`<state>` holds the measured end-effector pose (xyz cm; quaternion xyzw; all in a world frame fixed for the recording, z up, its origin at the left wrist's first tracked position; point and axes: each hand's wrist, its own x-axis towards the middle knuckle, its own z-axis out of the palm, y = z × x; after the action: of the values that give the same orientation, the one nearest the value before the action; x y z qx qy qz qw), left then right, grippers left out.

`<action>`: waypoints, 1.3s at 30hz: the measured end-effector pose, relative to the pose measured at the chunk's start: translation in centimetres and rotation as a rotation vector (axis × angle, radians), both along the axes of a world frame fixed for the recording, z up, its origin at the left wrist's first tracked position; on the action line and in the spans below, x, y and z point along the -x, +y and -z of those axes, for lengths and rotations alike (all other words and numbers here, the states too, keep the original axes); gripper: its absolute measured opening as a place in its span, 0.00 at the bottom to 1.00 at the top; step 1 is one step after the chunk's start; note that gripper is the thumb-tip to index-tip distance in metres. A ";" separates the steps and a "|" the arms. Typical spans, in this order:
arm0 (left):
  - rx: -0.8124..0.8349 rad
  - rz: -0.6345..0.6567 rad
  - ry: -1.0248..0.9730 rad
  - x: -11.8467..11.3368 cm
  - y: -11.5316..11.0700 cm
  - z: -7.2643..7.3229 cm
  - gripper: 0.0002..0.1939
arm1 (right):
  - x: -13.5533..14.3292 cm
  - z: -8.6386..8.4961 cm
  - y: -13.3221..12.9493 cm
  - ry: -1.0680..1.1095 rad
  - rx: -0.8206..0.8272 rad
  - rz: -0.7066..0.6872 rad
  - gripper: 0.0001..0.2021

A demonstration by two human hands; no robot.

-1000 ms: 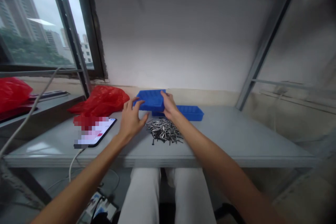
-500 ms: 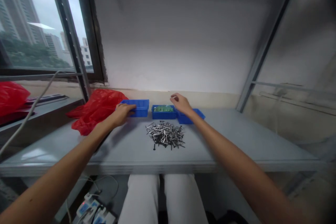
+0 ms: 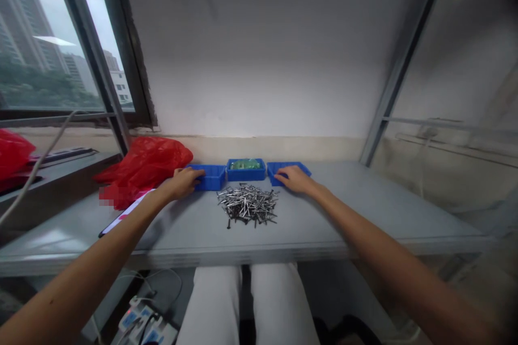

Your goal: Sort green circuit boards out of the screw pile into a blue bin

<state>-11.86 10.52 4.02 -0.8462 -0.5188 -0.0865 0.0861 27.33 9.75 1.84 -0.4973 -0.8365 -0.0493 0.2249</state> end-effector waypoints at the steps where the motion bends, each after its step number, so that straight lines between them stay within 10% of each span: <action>1: 0.003 -0.009 0.000 0.1 -0.1 0.0 0.17 | 0.0 0.0 -0.1 0.011 0.005 0.012 0.15; 39: -0.002 -0.049 0.030 -1.4 0.0 1.0 0.17 | 1.8 1.2 -0.4 0.071 -0.063 0.058 0.13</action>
<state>-10.46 10.49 3.05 -0.8342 -0.5380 -0.0723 0.0970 25.57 9.39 0.68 -0.5154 -0.8112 -0.0647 0.2684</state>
